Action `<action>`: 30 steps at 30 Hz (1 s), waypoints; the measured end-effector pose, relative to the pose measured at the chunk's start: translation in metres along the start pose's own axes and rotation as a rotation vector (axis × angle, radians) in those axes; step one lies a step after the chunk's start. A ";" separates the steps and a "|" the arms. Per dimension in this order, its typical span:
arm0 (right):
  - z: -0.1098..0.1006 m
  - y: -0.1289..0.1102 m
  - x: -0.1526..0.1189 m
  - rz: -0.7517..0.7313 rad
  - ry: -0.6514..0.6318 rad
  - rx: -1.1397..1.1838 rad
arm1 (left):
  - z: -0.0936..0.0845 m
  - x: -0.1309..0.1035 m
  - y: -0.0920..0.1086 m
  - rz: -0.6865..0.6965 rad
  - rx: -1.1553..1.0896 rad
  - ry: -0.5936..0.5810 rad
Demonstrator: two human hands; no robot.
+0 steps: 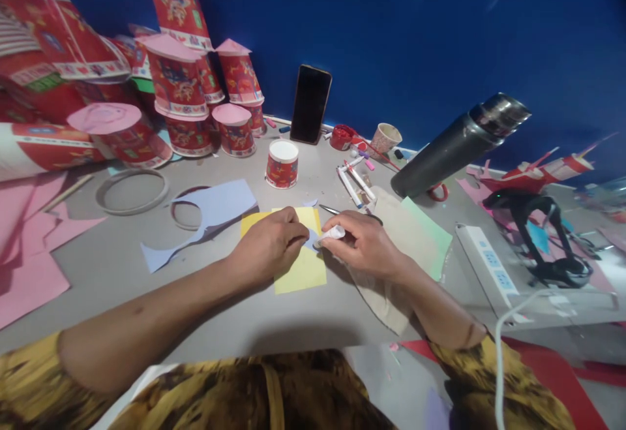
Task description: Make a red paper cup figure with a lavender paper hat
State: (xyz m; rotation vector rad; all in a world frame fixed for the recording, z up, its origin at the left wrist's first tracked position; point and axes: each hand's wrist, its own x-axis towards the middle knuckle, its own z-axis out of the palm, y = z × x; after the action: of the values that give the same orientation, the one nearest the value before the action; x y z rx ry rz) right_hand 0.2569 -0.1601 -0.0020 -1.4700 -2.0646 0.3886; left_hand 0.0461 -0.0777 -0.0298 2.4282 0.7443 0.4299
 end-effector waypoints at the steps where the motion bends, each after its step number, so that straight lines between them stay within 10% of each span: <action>1: 0.001 0.000 0.001 -0.014 -0.007 -0.012 | 0.000 0.000 0.000 0.002 -0.001 0.000; 16: -0.002 -0.016 0.015 -0.081 -0.301 -0.265 | 0.004 -0.002 0.000 0.021 0.065 0.012; 24: -0.016 -0.013 0.013 0.066 -0.076 -0.090 | 0.006 -0.002 -0.001 0.027 0.066 0.024; 30: 0.008 -0.012 0.015 -0.032 -0.156 -0.123 | 0.004 -0.002 0.000 0.024 0.054 0.012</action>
State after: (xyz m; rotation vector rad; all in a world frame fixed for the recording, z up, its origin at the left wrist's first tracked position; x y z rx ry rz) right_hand 0.2399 -0.1496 0.0025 -1.5180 -2.2678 0.3800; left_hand 0.0466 -0.0802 -0.0333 2.4892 0.7422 0.4396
